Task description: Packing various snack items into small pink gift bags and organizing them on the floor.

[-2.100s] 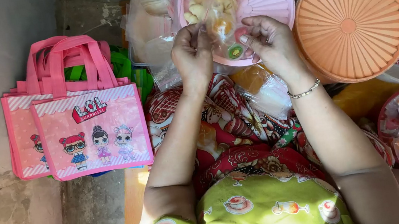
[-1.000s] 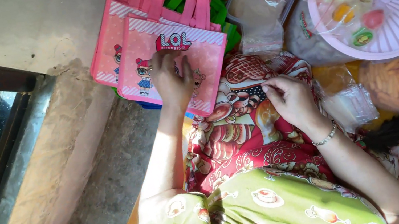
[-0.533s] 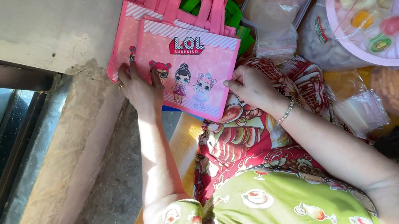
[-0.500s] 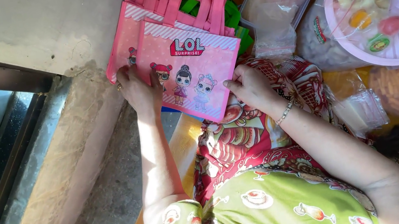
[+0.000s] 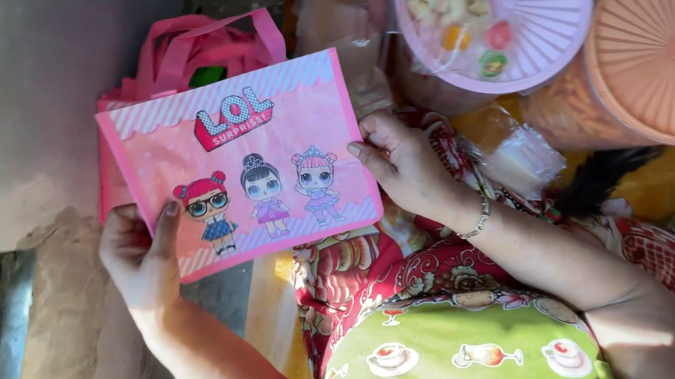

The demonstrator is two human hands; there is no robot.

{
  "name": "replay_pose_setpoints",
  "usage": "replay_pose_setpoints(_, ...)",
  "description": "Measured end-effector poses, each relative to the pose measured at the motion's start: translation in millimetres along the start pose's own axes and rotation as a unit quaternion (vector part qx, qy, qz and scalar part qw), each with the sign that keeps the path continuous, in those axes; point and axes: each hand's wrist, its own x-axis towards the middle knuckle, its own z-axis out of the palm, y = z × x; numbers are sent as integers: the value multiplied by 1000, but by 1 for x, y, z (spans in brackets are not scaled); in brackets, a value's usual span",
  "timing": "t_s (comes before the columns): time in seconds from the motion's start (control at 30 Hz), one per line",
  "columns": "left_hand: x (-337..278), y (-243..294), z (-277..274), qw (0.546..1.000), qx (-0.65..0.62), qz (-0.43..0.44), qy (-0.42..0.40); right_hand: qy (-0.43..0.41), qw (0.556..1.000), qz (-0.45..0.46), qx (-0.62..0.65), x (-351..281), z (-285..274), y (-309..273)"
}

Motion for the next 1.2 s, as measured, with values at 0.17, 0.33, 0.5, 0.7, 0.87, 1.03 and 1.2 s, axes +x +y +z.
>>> replay_pose_setpoints(0.17, -7, 51, 63, 991, -121, 41, -50, 137, 989, -28, 49, -23, -79, -21)
replay_pose_setpoints(0.33, -22, 98, 162, 967, -199, 71, -145, 291, 954, -70, 19, -64, -177, -13)
replay_pose_setpoints(0.5, -34, 132, 282, 886, -281, 224, -294, 385, 900, -170, -115, -100, -278, 22)
replay_pose_setpoints(0.7, -60, 89, 419, 929, -74, 220, -289, 394, 888, -55, -232, -145, -339, 94)
replay_pose_setpoints(0.87, -82, 34, 458, 901, 86, 227, -360, 263, 879, 102, -383, -172, -227, 93)
replay_pose_setpoints(1.03, -103, 50, 418, 893, 100, 256, -355, -104, 844, 383, -361, -168, -154, 106)
replay_pose_setpoints(1.2, -108, 44, 392, 892, 52, 240, -380, -171, 816, 442, -332, -148, -155, 77)
